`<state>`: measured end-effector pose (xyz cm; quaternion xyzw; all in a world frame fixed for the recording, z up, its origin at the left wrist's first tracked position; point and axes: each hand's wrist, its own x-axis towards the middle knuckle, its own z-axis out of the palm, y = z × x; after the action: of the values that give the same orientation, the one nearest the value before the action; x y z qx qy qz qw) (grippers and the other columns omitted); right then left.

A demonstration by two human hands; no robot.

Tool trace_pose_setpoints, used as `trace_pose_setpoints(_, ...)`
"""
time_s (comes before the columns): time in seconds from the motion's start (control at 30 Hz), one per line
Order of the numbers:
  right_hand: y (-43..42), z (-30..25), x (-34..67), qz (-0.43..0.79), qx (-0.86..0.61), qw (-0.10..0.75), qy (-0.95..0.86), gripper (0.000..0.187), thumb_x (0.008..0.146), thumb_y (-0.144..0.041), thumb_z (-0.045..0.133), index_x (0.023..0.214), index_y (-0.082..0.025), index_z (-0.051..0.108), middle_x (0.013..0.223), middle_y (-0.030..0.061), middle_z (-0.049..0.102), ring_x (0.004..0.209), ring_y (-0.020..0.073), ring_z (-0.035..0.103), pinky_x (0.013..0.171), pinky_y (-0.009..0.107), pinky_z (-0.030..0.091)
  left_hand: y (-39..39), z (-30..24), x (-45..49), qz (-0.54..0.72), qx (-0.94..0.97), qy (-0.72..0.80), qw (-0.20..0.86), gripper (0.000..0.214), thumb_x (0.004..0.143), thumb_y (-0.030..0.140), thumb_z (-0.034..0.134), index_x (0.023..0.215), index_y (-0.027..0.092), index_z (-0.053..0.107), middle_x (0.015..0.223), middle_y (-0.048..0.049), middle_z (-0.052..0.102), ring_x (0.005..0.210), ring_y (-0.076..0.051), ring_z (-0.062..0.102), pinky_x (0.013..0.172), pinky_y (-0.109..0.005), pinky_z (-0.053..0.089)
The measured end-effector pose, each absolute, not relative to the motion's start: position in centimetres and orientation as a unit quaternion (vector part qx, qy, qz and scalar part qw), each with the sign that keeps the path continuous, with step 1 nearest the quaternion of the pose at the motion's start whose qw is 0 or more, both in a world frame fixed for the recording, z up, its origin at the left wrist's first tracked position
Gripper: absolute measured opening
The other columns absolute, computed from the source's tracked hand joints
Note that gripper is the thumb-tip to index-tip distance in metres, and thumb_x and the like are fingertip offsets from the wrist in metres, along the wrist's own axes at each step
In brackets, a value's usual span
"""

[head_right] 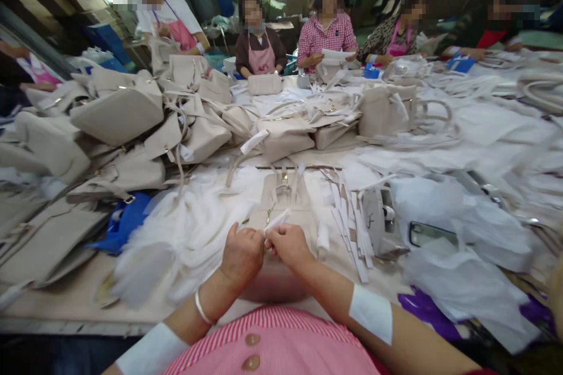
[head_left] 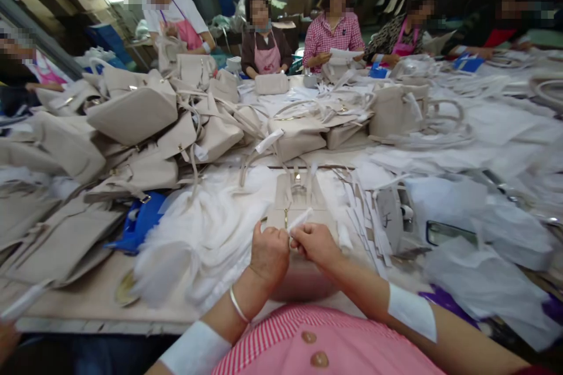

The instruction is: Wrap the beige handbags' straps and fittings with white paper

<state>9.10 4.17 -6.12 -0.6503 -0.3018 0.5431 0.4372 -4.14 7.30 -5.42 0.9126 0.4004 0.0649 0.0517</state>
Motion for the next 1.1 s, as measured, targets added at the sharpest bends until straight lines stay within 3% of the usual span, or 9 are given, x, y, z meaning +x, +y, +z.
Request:
trace_pose_setpoints(0.17,4.7,-8.0,8.6,0.53,-0.699,0.39,-0.28,0.023,0.073,-0.033,0.061,0.057,-0.016,0.06,0.05,0.0011,0.061,0.037,0.0088,0.048,0.036,0.02,0.032,6.9,-5.4,-4.0,0.066,0.912,0.405,0.028,0.024,0.087,0.009,0.043,0.088,0.01,0.067,0.076,-0.0128,0.067,0.079,-0.027,0.063,0.1,-0.055,0.031)
trace_pose_setpoints(0.33,4.8,-7.8,8.8,0.53,-0.715,0.361,-0.278,0.022,0.074,-0.032,0.058,0.058,-0.017,0.06,0.049,-0.0002,0.061,0.036,0.0095,0.048,0.035,0.02,0.031,7.0,-6.0,-4.4,0.077,0.909,0.41,0.011,0.042,0.089,0.011,0.043,0.13,0.01,0.052,0.079,-0.0095,0.069,0.078,-0.025,0.064,0.098,-0.053,0.036)
trace_pose_setpoints(0.47,4.5,-6.8,8.9,0.505,-0.695,0.365,-0.359,0.022,0.075,-0.03,0.056,0.061,-0.016,0.065,0.056,0.002,0.066,0.045,0.0117,0.056,0.044,0.021,0.04,7.4,-6.3,-4.5,0.062,0.9,0.428,0.049,0.024,0.09,0.018,0.045,0.101,0.013,0.065,0.078,-0.0101,0.069,0.079,-0.026,0.064,0.094,-0.05,0.039)
trace_pose_setpoints(0.6,3.8,-6.4,9.0,0.458,-0.673,0.391,-0.429,0.019,0.075,-0.023,0.054,0.072,-0.017,0.072,0.072,0.0039,0.073,0.069,0.0169,0.067,0.066,0.025,0.049,7.9,-6.3,-4.2,0.041,0.878,0.465,0.106,0.026,0.091,0.022,0.042,0.081,0.014,0.064,0.075,-0.0112,0.068,0.074,-0.025,0.063,0.072,-0.037,0.044)
trace_pose_setpoints(0.73,3.9,-7.5,9.0,0.44,-0.688,0.406,-0.41,0.016,0.074,-0.024,0.057,0.077,-0.017,0.071,0.076,0.0045,0.074,0.073,0.019,0.069,0.07,0.027,0.05,8.5,-6.2,-4.1,0.075,0.831,0.51,0.21,0.027,0.09,0.022,0.041,0.078,0.016,0.065,0.074,-0.0087,0.068,0.07,-0.021,0.062,0.064,-0.03,0.039)
trace_pose_setpoints(0.87,4.8,-8.1,9.1,0.439,-0.713,0.39,-0.383,0.01,0.073,-0.026,0.06,0.069,-0.018,0.062,0.067,0.0039,0.071,0.065,0.0184,0.067,0.062,0.027,0.048,9.5,-6.3,-4.8,0.142,0.761,0.477,0.416,0.03,0.09,0.028,0.044,0.073,0.017,0.065,0.069,-0.0038,0.066,0.067,-0.016,0.058,0.063,-0.026,0.039)
trace_pose_setpoints(0.97,5.4,-8.0,9.2,0.463,-0.724,0.373,-0.349,0.011,0.072,-0.028,0.062,0.071,-0.018,0.058,0.06,0.0029,0.069,0.057,0.017,0.064,0.056,0.025,0.045,10.1,-6.3,-5.5,0.169,0.703,0.419,0.549,0.03,0.09,0.032,0.045,0.079,0.016,0.068,0.075,-0.0034,0.067,0.072,-0.016,0.058,0.067,-0.025,0.041)
trace_pose_setpoints(1.1,5.8,-8.0,9.2,0.506,-0.689,0.383,-0.35,0.019,0.075,-0.034,0.063,0.069,-0.016,0.059,0.06,0.0033,0.068,0.057,0.0162,0.062,0.054,0.025,0.043,10.5,-6.0,-6.1,0.176,0.643,0.405,0.626,0.032,0.09,0.039,0.048,0.089,0.014,0.068,0.08,-0.0043,0.068,0.072,-0.016,0.058,0.067,-0.025,0.042)
